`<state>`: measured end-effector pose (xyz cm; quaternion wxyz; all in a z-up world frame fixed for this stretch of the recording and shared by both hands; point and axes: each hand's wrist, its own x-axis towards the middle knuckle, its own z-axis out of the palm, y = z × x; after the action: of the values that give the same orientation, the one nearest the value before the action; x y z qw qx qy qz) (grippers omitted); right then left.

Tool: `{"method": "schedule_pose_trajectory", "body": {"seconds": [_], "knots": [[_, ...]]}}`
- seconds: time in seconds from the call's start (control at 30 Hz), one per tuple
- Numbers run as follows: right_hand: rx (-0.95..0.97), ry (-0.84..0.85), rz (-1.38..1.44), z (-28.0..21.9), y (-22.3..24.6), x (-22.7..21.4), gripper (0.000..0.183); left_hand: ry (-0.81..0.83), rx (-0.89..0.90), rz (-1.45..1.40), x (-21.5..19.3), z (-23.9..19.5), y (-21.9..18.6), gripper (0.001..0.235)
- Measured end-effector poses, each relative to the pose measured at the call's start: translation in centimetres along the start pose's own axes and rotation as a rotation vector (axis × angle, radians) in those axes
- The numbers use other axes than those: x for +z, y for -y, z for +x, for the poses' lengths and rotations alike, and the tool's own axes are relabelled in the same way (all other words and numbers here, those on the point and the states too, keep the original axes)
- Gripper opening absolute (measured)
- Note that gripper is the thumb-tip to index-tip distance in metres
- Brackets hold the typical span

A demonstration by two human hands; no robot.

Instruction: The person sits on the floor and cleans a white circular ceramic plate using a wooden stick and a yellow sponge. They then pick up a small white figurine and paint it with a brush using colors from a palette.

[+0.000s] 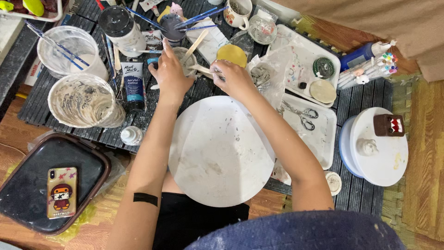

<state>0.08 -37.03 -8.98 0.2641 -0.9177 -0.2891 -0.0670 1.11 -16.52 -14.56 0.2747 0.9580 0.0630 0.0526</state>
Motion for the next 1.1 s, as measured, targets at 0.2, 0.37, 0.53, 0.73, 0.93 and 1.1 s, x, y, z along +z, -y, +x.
{"method": "schedule_pose_trajectory", "body": {"seconds": [0.2,0.37,0.53,0.73,0.93,1.1], "knots": [[0.000,-0.026,-0.030,-0.2,0.6,-0.5,0.015,-0.002,0.019,-0.015,0.4,0.0,0.4,0.138],[-0.007,-0.028,-0.126,-0.8,0.6,-0.7,0.016,-0.037,0.062,-0.001,1.1,0.1,0.8,0.135],[-0.007,-0.039,-0.415,-2.3,0.3,-2.2,0.016,-0.016,0.052,-0.060,0.4,-0.1,0.8,0.136],[0.106,-0.136,0.175,-6.5,2.8,-5.5,0.022,0.033,0.057,-0.058,-1.6,-2.3,-1.1,0.140],[0.335,-0.217,0.232,-16.1,5.0,-9.3,0.028,-0.022,0.399,-0.132,-5.6,-12.2,0.2,0.100],[0.730,-0.536,0.331,-25.7,6.7,-5.3,0.024,0.058,0.374,-0.268,-8.1,-22.7,2.8,0.084]]}}
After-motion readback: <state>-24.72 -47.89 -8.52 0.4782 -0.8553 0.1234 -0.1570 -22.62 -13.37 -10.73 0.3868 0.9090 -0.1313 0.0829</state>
